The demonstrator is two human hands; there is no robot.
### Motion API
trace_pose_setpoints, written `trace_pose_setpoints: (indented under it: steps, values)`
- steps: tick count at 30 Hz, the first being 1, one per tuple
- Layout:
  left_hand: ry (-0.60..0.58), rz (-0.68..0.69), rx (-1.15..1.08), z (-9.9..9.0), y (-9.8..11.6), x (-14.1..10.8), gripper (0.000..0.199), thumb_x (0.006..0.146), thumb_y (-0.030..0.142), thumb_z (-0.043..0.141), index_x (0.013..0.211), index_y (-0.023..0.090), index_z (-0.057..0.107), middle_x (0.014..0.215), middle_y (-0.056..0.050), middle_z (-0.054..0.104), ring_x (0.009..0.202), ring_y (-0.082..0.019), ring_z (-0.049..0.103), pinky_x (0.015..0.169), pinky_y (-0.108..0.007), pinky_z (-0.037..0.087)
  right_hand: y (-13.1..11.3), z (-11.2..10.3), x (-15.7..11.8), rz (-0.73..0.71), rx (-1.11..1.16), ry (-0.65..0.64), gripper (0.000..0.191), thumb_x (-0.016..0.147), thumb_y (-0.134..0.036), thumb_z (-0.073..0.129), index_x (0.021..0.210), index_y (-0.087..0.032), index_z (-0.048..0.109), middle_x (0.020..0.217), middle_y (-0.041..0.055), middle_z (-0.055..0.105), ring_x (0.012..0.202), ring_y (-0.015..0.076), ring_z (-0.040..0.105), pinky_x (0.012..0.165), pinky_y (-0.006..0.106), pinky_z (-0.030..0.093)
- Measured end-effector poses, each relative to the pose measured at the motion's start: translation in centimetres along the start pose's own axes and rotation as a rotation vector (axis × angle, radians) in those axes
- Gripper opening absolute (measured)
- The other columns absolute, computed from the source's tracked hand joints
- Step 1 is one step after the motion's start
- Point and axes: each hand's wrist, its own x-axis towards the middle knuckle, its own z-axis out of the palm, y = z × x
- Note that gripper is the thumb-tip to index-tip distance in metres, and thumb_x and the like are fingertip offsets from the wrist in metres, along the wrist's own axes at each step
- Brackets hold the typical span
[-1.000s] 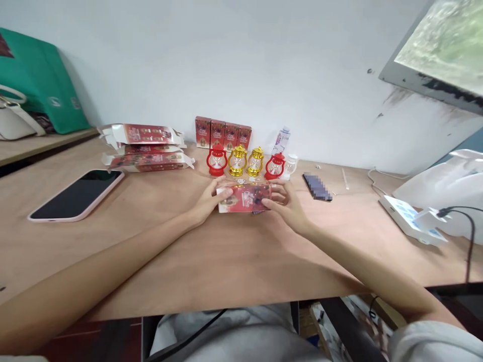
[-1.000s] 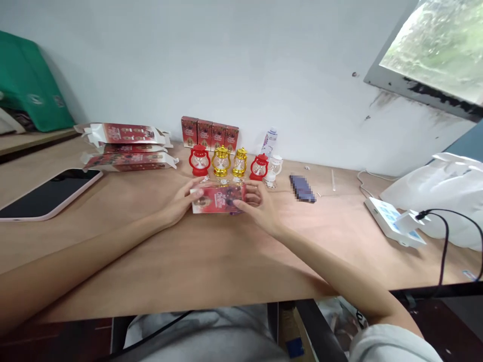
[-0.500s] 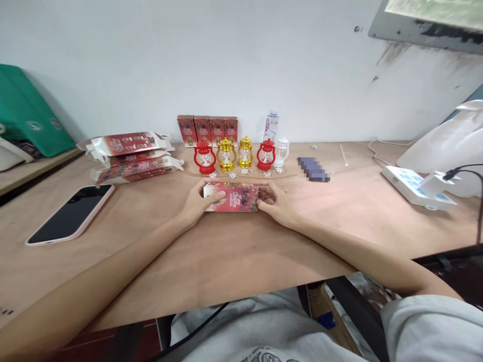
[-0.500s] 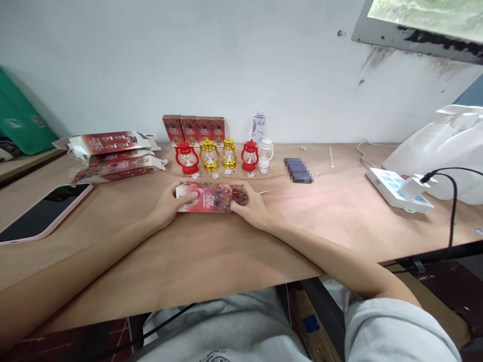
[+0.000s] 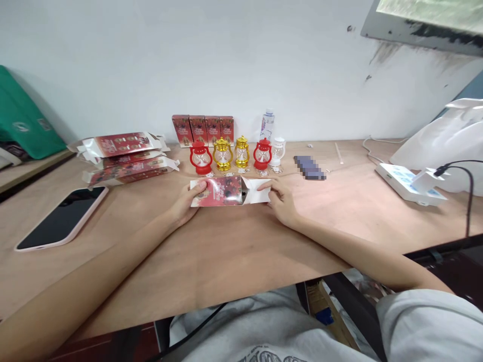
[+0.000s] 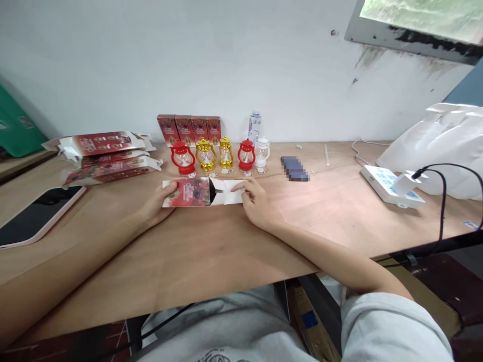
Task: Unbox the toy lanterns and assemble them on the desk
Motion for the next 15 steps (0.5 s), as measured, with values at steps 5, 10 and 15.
trace_pose_setpoints:
  steps: [5, 10, 15]
  values:
    - [0.020, 0.000, -0.039, -0.11, 0.11, 0.06, 0.039, 0.057, 0.042, 0.077, 0.083, 0.018, 0.063, 0.077, -0.003, 0.070, 0.082, -0.023, 0.068, 0.078, -0.035, 0.055, -1.00, 0.44, -0.46, -0.148, -0.131, -0.032, 0.055, 0.074, -0.004, 0.038, 0.103, -0.040, 0.068, 0.130, -0.0005, 0.048, 0.112, 0.0220, 0.051, 0.094, 0.045, 0.043]
    - [0.037, 0.030, -0.023, -0.01, 0.08, 0.03, 0.034, 0.060, 0.042, 0.075, 0.082, 0.020, 0.063, 0.077, -0.002, 0.070, 0.079, -0.022, 0.068, 0.077, -0.036, 0.056, -1.17, 0.28, -0.30, -0.133, -0.060, -0.073, 0.056, 0.073, -0.005, 0.041, 0.108, -0.039, 0.066, 0.132, -0.0007, 0.045, 0.125, 0.0213, 0.043, 0.105, 0.045, 0.036]
    - [0.056, 0.022, -0.002, 0.08, 0.10, -0.05, 0.034, 0.060, 0.046, 0.075, 0.080, 0.021, 0.063, 0.077, -0.003, 0.071, 0.080, -0.025, 0.068, 0.074, -0.037, 0.056, -1.03, -0.20, -0.19, -0.088, 0.044, -0.106, 0.029, 0.085, -0.025, 0.045, 0.098, -0.034, 0.070, 0.133, -0.0013, 0.046, 0.130, 0.0241, 0.038, 0.108, 0.045, 0.033]
